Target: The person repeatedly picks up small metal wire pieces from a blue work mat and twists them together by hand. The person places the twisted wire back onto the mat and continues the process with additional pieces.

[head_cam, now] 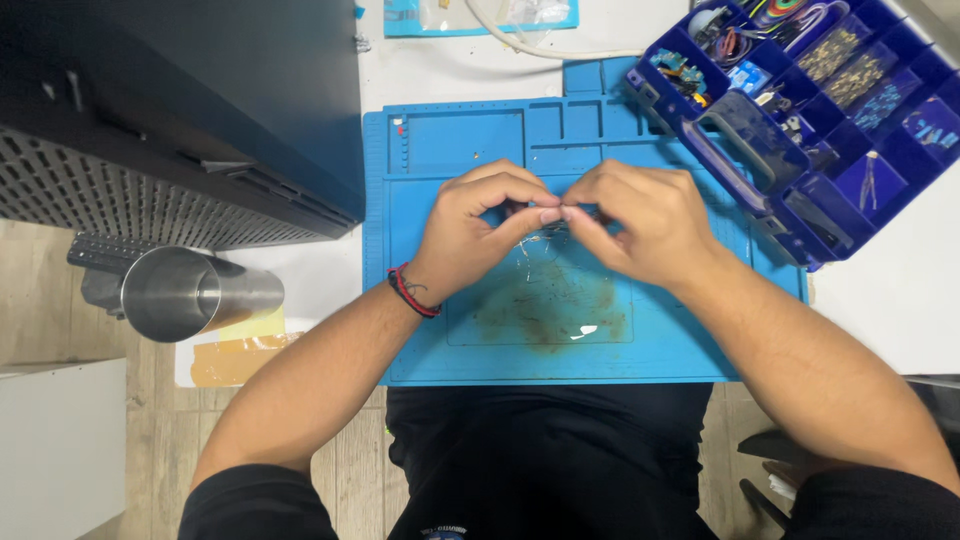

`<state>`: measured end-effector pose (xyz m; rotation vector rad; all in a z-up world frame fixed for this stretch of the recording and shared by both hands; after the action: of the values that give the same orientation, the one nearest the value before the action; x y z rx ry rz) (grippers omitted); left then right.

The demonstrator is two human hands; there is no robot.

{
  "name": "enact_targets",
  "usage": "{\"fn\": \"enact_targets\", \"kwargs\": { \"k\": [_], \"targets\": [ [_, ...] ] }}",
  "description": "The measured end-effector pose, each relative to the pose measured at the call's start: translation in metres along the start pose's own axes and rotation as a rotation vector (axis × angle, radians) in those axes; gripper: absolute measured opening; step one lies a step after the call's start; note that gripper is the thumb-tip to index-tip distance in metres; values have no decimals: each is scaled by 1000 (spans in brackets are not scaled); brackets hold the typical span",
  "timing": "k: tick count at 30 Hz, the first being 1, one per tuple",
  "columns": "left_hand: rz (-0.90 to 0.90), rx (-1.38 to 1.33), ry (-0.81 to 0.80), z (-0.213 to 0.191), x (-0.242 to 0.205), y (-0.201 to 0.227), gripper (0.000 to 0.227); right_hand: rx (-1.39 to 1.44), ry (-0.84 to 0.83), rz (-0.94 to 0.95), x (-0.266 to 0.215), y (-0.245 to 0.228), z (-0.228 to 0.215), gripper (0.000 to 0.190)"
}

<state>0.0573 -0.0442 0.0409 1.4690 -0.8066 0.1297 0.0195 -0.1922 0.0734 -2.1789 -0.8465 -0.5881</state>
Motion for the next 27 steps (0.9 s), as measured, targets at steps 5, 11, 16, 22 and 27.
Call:
{"fn": "enact_targets", "kwargs": {
  "k": [5,11,16,22,27],
  "targets": [
    [21,57,57,-6,2,-1,15,-310,0,10,-7,11,-15,19],
    [-20,237,111,-16,1,15,9,-792,105,368,-33,69,-99,32],
    [30,249,157,-22,-2,23,22,-833,231,663,-59,149,-172,27],
    [107,266,62,-13,0,25,21,-761,32,1068,-79,209,-181,61],
    [225,305,21,-15,-5,31,37,-822,135,898,-110,187,-198,66]
  ]
}}
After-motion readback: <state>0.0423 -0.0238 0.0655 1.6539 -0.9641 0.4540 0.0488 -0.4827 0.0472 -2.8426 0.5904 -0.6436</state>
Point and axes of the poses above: each hand's wrist, its own x-axis towards the middle knuckle, its own z-axis out of the palm, y = z × x, the point moved 8 cm from there along x, towards the middle knuckle, and after that the axes turned 2 degrees about z, right-handed, at the moved point
